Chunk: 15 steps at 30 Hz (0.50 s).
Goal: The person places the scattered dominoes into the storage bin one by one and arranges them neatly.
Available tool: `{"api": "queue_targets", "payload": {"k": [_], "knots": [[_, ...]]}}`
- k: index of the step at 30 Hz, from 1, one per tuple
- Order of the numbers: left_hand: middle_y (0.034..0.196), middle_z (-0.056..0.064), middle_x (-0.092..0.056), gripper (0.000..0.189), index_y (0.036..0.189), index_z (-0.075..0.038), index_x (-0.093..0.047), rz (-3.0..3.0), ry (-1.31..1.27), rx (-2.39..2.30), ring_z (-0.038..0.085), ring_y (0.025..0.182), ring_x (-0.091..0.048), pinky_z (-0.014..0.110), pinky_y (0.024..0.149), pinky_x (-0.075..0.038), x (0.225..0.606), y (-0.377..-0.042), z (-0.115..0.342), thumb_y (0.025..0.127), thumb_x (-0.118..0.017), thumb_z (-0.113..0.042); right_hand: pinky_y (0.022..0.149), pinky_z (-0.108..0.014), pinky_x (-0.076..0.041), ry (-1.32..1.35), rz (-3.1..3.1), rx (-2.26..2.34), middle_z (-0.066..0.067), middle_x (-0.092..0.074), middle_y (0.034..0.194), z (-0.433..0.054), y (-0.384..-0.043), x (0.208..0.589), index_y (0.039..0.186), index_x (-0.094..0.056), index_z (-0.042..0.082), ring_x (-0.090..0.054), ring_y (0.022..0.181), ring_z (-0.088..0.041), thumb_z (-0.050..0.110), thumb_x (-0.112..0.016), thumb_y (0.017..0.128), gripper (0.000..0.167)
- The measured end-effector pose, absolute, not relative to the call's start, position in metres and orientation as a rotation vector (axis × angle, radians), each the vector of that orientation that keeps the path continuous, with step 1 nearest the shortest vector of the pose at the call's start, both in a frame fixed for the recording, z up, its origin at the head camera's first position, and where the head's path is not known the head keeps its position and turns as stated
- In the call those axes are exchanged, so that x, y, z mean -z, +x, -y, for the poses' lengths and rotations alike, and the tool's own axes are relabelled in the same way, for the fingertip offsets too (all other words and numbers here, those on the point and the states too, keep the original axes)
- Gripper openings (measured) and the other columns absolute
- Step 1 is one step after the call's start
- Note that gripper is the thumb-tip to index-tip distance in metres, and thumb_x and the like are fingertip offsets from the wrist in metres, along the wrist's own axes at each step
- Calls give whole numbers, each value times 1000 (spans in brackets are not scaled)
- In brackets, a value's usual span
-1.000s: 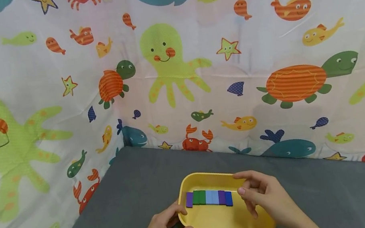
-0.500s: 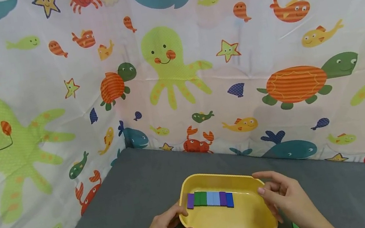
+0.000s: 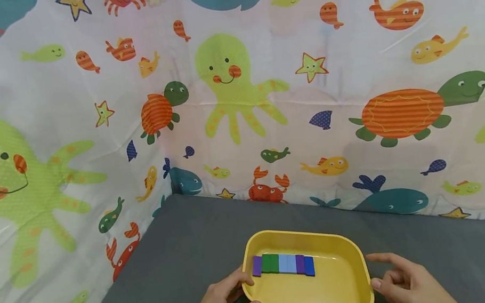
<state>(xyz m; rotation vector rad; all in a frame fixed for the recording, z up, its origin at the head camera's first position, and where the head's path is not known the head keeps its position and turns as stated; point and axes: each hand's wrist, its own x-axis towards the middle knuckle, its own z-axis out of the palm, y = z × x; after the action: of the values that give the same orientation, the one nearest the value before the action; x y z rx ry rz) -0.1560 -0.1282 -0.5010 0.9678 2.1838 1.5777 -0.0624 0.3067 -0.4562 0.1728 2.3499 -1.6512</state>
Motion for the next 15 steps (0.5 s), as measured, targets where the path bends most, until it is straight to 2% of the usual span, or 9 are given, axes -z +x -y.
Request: {"api": "queue_targets", "payload": {"k": [5,10,15], "knots": [[168,21,-44,23,125,-23,-63,-2170,956,-1569,34,149,-51,37,110,-54,500,-155,127,107,-75,-33,53,-33,-51,169,-2352,1615,-9,-59,72,-324,-53,469,158,-33,-16,-50,56,-17,27,-71,109,76],[169,20,-44,23,125,-23,-63,-2169,949,-1565,33,149,-51,38,110,-54,500,-155,127,107,-74,-33,56,-33,-54,169,-2350,1538,-10,-65,75,-341,-49,478,155,-32,-20,-58,61,-20,26,-78,104,83],[169,18,-45,22,124,-24,-62,-2182,943,-1557,32,150,-51,38,110,-54,499,-155,128,108,-74,-34,59,-30,-50,128,-2299,1481,-4,-60,73,-352,-50,483,150,-31,-25,-57,66,-20,26,-84,99,89]]}}
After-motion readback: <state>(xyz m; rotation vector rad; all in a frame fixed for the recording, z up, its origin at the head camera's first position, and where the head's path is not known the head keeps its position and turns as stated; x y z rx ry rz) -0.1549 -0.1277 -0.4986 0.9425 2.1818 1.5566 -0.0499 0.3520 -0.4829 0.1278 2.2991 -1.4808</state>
